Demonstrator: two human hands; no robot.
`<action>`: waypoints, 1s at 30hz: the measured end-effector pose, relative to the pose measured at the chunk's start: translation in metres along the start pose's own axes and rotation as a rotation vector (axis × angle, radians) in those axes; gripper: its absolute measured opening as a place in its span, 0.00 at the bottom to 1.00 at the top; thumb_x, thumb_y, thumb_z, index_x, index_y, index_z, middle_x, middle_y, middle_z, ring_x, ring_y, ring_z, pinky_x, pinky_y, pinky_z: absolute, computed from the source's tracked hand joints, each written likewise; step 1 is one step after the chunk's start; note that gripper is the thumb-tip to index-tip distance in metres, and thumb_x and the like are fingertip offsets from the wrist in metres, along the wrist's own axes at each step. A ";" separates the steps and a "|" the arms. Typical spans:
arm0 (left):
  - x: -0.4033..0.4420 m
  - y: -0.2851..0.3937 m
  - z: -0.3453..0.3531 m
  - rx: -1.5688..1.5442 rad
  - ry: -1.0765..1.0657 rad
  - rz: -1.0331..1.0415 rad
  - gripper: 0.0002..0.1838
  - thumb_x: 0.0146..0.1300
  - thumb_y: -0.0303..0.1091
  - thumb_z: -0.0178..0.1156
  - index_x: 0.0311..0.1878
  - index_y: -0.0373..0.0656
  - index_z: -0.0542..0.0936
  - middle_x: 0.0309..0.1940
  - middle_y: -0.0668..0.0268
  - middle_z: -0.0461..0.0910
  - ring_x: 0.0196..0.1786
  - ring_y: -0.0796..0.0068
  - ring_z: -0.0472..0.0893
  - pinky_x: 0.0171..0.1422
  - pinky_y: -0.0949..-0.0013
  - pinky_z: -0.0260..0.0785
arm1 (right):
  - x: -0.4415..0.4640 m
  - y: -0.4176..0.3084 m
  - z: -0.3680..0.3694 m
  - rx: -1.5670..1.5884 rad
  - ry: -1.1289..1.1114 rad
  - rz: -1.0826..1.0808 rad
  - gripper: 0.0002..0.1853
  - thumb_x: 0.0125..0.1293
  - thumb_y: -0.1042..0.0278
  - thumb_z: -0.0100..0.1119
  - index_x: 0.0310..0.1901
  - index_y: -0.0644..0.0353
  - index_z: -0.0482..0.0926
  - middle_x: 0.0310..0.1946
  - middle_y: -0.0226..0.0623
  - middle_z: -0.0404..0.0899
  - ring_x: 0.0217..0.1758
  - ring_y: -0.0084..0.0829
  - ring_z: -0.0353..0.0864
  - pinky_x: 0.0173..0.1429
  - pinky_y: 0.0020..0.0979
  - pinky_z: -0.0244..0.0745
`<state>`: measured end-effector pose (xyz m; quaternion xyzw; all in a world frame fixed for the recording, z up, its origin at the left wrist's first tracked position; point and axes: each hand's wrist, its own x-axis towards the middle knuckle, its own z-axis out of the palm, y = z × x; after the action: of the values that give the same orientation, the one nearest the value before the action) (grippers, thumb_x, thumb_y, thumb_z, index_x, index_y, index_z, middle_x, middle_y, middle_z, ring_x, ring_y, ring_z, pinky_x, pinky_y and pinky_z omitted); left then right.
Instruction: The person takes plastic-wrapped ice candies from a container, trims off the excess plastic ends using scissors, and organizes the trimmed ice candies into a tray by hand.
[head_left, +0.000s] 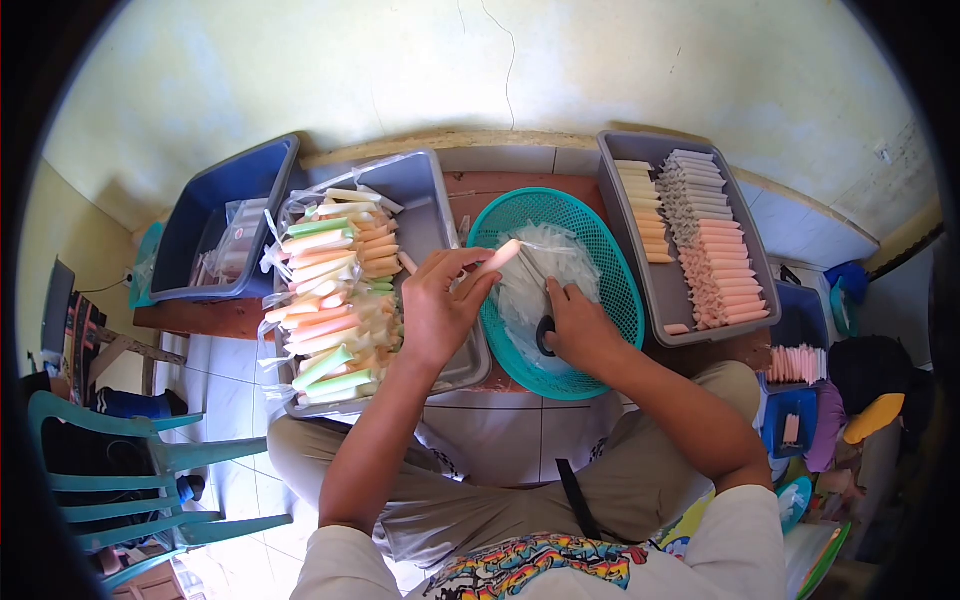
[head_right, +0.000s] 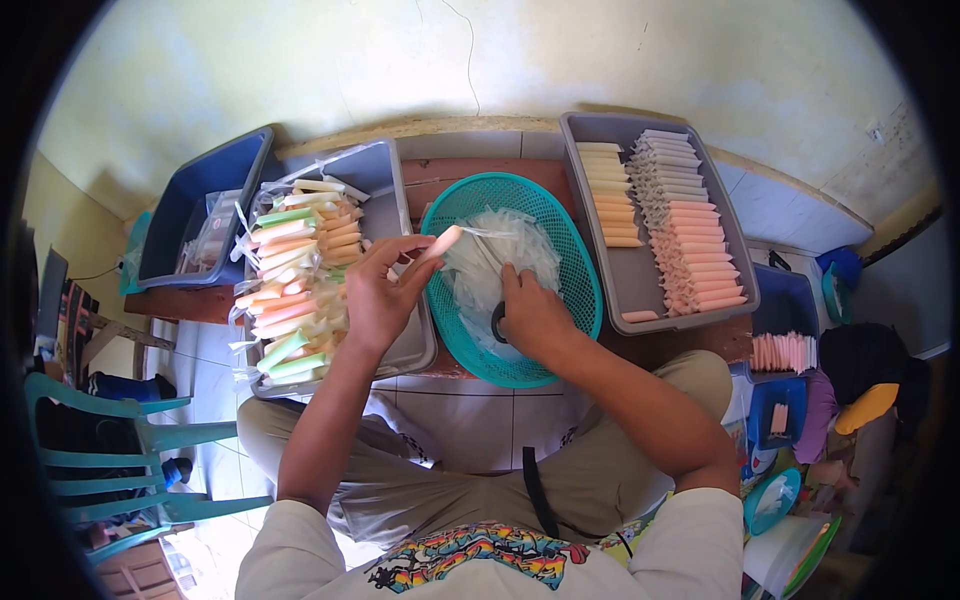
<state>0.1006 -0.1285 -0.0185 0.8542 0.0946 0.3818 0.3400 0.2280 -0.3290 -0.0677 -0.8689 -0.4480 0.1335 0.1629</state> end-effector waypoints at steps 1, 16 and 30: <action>0.000 0.001 0.000 0.006 0.008 -0.006 0.16 0.58 0.26 0.82 0.50 0.43 0.90 0.43 0.60 0.92 0.43 0.61 0.90 0.49 0.60 0.84 | 0.001 0.004 0.002 0.022 0.031 -0.031 0.43 0.62 0.70 0.68 0.78 0.75 0.64 0.56 0.63 0.79 0.49 0.66 0.89 0.59 0.55 0.87; 0.004 -0.014 -0.005 0.093 0.145 -0.099 0.17 0.63 0.28 0.80 0.55 0.44 0.92 0.44 0.62 0.92 0.39 0.69 0.87 0.43 0.66 0.79 | -0.030 -0.010 -0.061 0.853 -0.174 0.061 0.49 0.62 0.58 0.87 0.81 0.59 0.70 0.52 0.38 0.80 0.45 0.23 0.85 0.50 0.29 0.83; 0.002 -0.009 0.000 0.110 0.086 -0.038 0.17 0.61 0.27 0.81 0.54 0.45 0.92 0.47 0.63 0.92 0.40 0.67 0.88 0.43 0.65 0.80 | -0.024 -0.013 -0.058 1.092 -0.177 -0.053 0.51 0.63 0.70 0.84 0.86 0.51 0.66 0.64 0.37 0.74 0.54 0.24 0.84 0.59 0.29 0.86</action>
<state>0.1029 -0.1204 -0.0232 0.8525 0.1461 0.4060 0.2952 0.2266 -0.3510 -0.0071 -0.6322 -0.3475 0.4147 0.5546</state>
